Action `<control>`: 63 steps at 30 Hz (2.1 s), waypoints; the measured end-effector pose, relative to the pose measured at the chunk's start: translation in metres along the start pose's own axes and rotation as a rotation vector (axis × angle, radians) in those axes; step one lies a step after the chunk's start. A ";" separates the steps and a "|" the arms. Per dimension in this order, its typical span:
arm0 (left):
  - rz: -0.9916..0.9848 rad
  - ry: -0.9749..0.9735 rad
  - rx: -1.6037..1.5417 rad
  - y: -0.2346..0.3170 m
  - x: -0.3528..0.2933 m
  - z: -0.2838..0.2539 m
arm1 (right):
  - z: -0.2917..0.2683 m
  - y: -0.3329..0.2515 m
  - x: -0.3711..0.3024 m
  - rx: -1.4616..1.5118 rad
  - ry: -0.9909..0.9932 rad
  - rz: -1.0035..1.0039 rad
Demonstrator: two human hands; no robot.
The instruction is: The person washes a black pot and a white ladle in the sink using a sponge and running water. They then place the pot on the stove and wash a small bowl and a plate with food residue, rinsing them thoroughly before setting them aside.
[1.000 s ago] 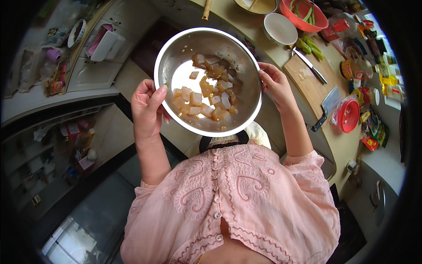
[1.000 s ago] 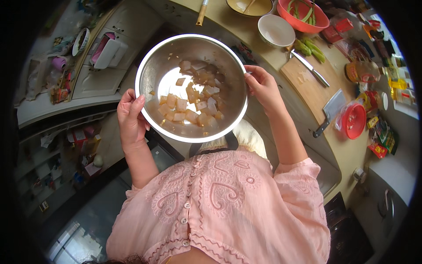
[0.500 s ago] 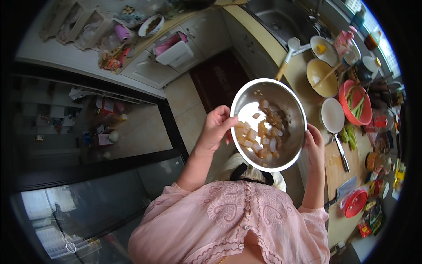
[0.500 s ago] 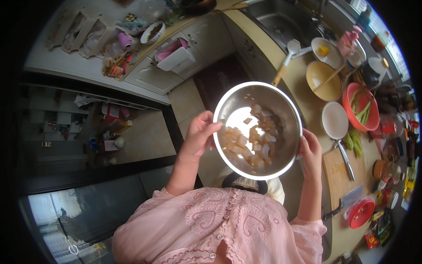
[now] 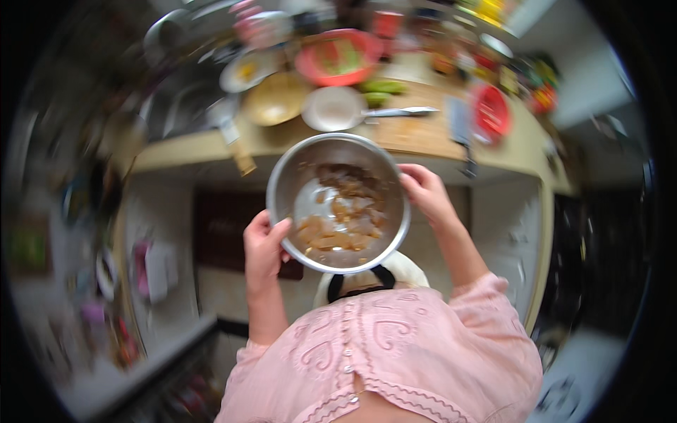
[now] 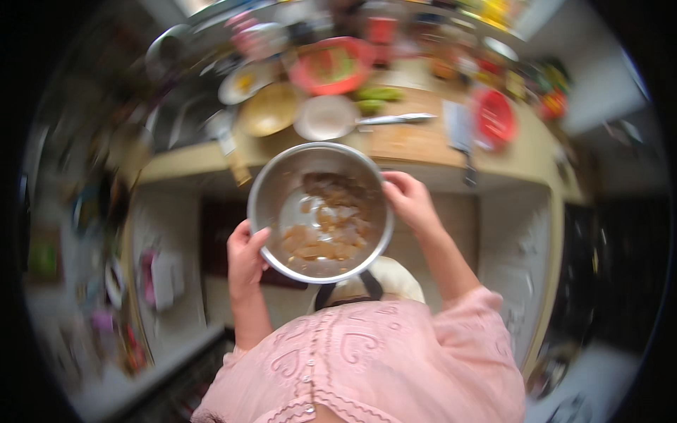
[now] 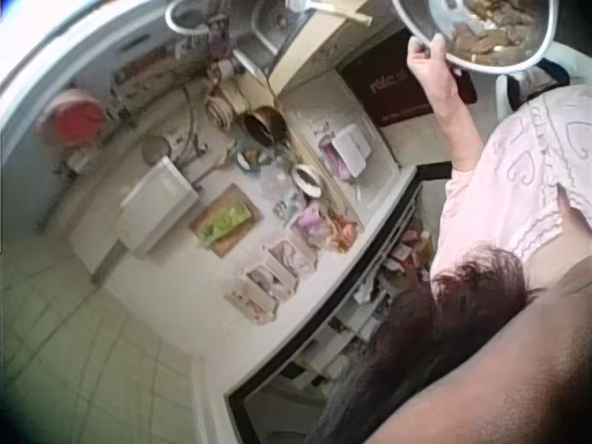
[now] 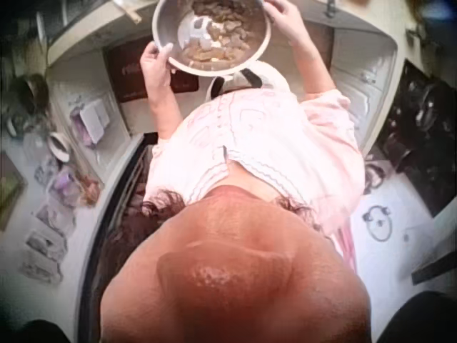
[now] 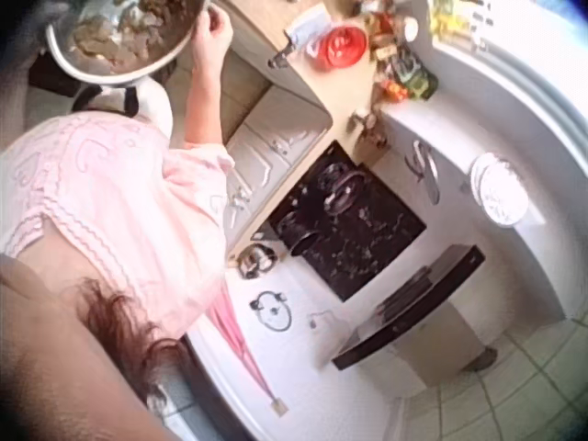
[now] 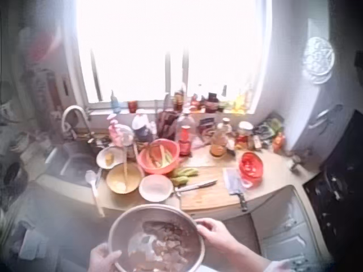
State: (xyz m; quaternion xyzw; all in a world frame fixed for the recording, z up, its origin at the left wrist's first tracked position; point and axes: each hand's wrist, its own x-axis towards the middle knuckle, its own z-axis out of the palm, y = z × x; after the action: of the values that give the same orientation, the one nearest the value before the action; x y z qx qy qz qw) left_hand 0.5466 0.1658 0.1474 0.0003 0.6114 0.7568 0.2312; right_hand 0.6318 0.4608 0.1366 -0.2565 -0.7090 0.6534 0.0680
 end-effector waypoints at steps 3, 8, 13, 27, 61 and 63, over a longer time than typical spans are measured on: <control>0.025 -0.189 -0.071 0.007 0.001 0.018 | -0.021 0.001 -0.032 0.098 0.145 -0.029; -0.083 -0.352 -0.133 0.000 0.025 0.090 | -0.075 0.024 -0.060 0.354 0.427 -0.042; -0.161 -0.392 -0.082 -0.030 0.050 0.234 | -0.187 0.065 -0.079 0.315 0.619 0.115; -0.221 -0.451 0.047 -0.180 0.102 0.517 | -0.358 0.102 -0.055 0.581 0.651 0.270; -0.024 -0.018 -0.264 -0.047 0.027 0.124 | -0.028 0.018 0.034 0.272 -0.388 0.164; 0.060 0.102 -0.317 -0.040 0.001 0.061 | 0.033 0.011 0.026 0.253 -0.501 0.155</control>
State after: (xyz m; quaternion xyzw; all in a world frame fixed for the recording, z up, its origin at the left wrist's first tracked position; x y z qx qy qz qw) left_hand 0.5769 0.2285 0.1260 -0.0564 0.4950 0.8494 0.1741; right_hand 0.5981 0.4436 0.1154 -0.1301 -0.5949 0.7828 -0.1282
